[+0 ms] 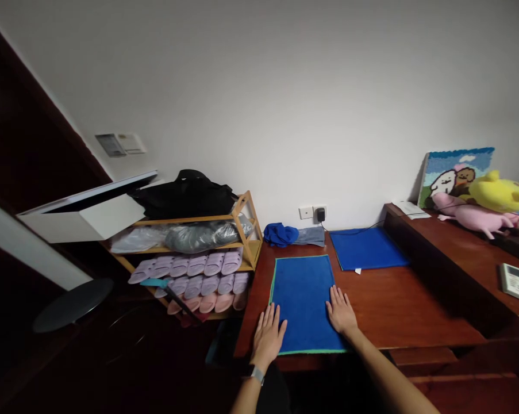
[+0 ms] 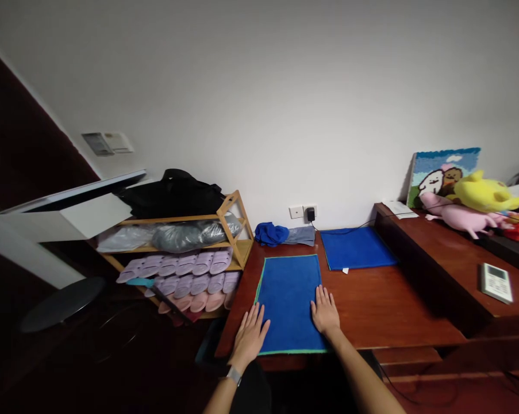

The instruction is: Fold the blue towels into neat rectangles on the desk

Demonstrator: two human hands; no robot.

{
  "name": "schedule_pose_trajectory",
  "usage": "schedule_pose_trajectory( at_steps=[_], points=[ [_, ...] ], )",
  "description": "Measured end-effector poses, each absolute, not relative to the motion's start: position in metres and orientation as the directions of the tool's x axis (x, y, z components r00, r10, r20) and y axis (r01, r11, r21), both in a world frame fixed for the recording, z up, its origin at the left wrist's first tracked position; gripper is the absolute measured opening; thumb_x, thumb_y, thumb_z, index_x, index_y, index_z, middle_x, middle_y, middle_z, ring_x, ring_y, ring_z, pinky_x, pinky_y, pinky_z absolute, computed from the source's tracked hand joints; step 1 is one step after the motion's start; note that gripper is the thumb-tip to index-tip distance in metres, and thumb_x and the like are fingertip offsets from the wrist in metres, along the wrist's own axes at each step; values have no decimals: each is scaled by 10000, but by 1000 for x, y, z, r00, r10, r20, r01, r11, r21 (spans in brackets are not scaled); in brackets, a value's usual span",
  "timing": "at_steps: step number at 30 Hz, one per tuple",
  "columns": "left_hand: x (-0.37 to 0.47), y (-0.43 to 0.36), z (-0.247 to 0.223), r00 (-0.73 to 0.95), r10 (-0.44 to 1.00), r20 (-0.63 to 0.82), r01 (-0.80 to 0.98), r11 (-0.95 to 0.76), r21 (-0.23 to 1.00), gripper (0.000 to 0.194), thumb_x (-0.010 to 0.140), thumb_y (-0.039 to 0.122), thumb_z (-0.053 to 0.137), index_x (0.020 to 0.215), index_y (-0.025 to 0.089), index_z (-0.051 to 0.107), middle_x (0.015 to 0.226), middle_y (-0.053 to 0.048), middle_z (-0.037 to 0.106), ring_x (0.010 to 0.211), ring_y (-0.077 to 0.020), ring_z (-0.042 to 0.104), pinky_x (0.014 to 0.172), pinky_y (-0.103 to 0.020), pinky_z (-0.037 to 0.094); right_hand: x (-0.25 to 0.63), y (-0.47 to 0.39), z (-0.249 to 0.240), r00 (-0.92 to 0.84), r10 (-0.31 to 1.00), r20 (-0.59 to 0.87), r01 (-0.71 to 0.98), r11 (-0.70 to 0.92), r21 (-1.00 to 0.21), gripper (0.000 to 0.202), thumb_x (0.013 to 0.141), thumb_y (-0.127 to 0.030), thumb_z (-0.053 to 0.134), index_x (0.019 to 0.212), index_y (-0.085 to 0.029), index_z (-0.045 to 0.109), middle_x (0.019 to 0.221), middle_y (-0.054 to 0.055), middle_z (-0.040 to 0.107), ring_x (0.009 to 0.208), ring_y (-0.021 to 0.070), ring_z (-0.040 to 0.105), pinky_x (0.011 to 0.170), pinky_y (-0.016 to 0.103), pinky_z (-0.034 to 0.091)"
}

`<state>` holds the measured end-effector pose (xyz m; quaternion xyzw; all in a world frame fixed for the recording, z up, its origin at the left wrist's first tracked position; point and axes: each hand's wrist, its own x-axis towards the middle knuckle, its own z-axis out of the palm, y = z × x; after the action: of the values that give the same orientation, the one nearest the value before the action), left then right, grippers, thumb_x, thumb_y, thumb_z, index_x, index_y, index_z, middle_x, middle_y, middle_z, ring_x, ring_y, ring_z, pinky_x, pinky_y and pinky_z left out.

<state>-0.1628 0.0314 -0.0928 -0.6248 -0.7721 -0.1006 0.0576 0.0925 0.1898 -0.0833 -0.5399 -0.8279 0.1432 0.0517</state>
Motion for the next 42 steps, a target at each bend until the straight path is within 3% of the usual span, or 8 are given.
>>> schedule_pose_trajectory(
  at_steps=[8, 12, 17, 20, 29, 36, 42],
  points=[
    [-63, 142, -76, 48, 987, 156, 978, -79, 196, 661, 1074, 544, 192, 1610, 178, 317, 1677, -89, 307, 1559, -208, 244, 1280, -430, 237, 93, 192, -96, -444, 895, -36, 865, 418, -278, 696, 1028, -447, 179, 1623, -91, 225, 1702, 79, 177, 1584, 213, 122, 1286, 418, 72],
    [-74, 155, -83, -9, 994, 107, 978, -13, 207, 670, 1061, 577, 206, 1616, 215, 307, 1682, -83, 292, 1560, -224, 243, 1280, -451, 228, 93, 193, -98, -435, 900, -28, 868, 411, -278, 694, 1027, -448, 181, 1626, -99, 224, 1699, 79, 188, 1582, 220, 136, 1287, 427, 79],
    [-160, 114, -87, -267, 959, 100, 956, 250, 155, 688, 1053, 587, 215, 1621, 208, 297, 1687, -96, 258, 1562, -261, 226, 1273, -493, 225, 90, 189, -98, -415, 909, -45, 883, 390, -262, 688, 1023, -441, 177, 1631, -120, 216, 1704, 47, 164, 1582, 218, 138, 1287, 417, 80],
    [-191, 95, -91, -324, 938, 122, 942, 309, 132, 697, 1051, 578, 231, 1628, 188, 274, 1688, -103, 252, 1562, -267, 225, 1265, -487, 251, 80, 197, -92, -375, 924, -77, 905, 347, -245, 680, 1013, -398, 201, 1626, -106, 225, 1700, 69, 180, 1580, 233, 153, 1280, 437, 95],
    [-185, 105, -86, -284, 943, 173, 958, 269, 103, 681, 1060, 546, 212, 1610, 158, 322, 1670, -107, 303, 1552, -258, 261, 1276, -487, 240, 59, 254, -81, -426, 902, -74, 879, 392, -272, 689, 1035, -450, 155, 1630, -101, 174, 1712, 43, 142, 1586, 208, 105, 1284, 398, 59],
    [-83, 190, -82, 33, 979, 199, 973, -77, 216, 620, 1078, 465, 173, 1637, 203, 230, 1679, -60, 304, 1561, -223, 237, 1282, -460, 246, 62, 258, -101, -445, 895, -28, 870, 425, -251, 688, 1021, -432, 191, 1628, -109, 211, 1707, 63, 162, 1585, 218, 119, 1282, 424, 73],
    [-126, 187, -99, -141, 980, 141, 970, 108, 220, 655, 1065, 535, 189, 1630, 213, 265, 1688, -75, 270, 1567, -252, 215, 1284, -484, 216, 62, 259, -106, -442, 897, -16, 873, 426, -238, 697, 1025, -457, 161, 1631, -116, 207, 1705, 55, 168, 1584, 217, 122, 1282, 426, 86]
  ],
)
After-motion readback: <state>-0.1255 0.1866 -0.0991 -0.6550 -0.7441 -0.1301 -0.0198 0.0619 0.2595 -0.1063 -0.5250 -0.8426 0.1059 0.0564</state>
